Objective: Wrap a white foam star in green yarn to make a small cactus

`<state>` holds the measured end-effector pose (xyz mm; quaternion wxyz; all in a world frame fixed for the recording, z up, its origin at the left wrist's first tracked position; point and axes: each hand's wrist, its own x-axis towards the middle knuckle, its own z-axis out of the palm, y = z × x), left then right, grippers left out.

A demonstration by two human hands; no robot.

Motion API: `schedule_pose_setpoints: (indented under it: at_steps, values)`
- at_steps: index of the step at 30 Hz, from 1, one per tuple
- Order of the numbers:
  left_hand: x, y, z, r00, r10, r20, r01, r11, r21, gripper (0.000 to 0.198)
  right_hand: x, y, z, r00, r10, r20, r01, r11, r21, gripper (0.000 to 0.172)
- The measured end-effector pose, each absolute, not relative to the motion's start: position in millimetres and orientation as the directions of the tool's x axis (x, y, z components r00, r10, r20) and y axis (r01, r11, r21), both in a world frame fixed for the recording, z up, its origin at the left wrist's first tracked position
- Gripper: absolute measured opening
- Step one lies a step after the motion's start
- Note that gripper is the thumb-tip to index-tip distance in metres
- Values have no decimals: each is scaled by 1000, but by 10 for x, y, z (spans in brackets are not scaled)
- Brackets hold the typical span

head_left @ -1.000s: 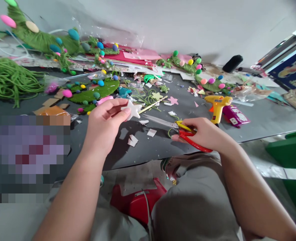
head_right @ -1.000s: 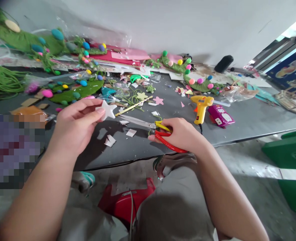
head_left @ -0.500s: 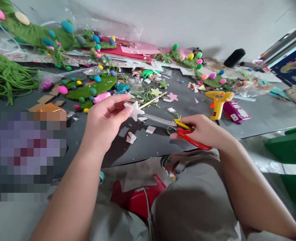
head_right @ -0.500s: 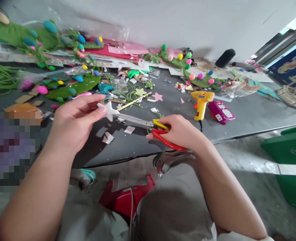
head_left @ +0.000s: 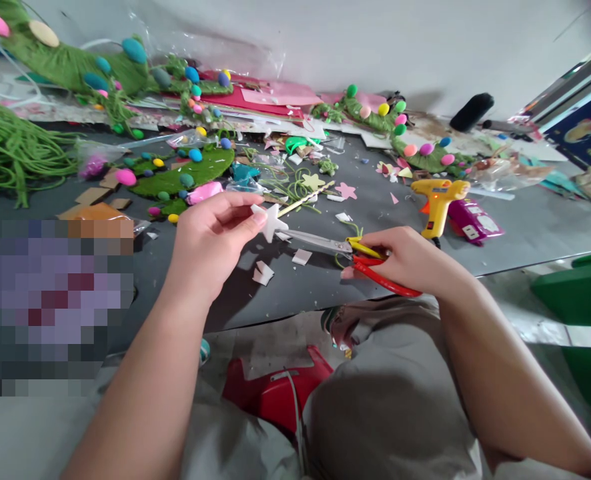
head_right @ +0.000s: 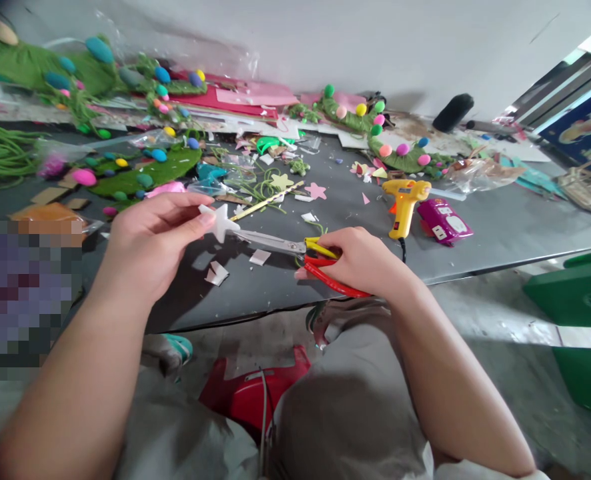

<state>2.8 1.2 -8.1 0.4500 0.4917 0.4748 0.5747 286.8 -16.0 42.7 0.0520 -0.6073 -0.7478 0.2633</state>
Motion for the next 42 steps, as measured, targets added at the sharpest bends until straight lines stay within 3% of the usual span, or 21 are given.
schedule_pose_setpoints:
  at_steps: [9,13,19,26,42]
  values:
    - [22,21,-74,-135,984,120,-62,-129,990,24,2851,-187,462,-208,944,-256,935,116,-335,48]
    - [26,44,-98,-162,980,116,-104,-134,986,31,2902,-150,404,-170,966,-194,943,102,-316,57]
    - [26,38,-106,-133,988,83,-149,-102,984,35,2937,-143,358,-106,990,-97,917,60,-395,62]
    - [16,11,-67,-99,989,113,-108,-124,986,28,2826,-181,337,-174,974,-141,867,84,-490,59]
    - [16,1,-15,-77,982,173,-93,-180,979,34,2762,-163,286,-220,964,-152,844,110,-525,60]
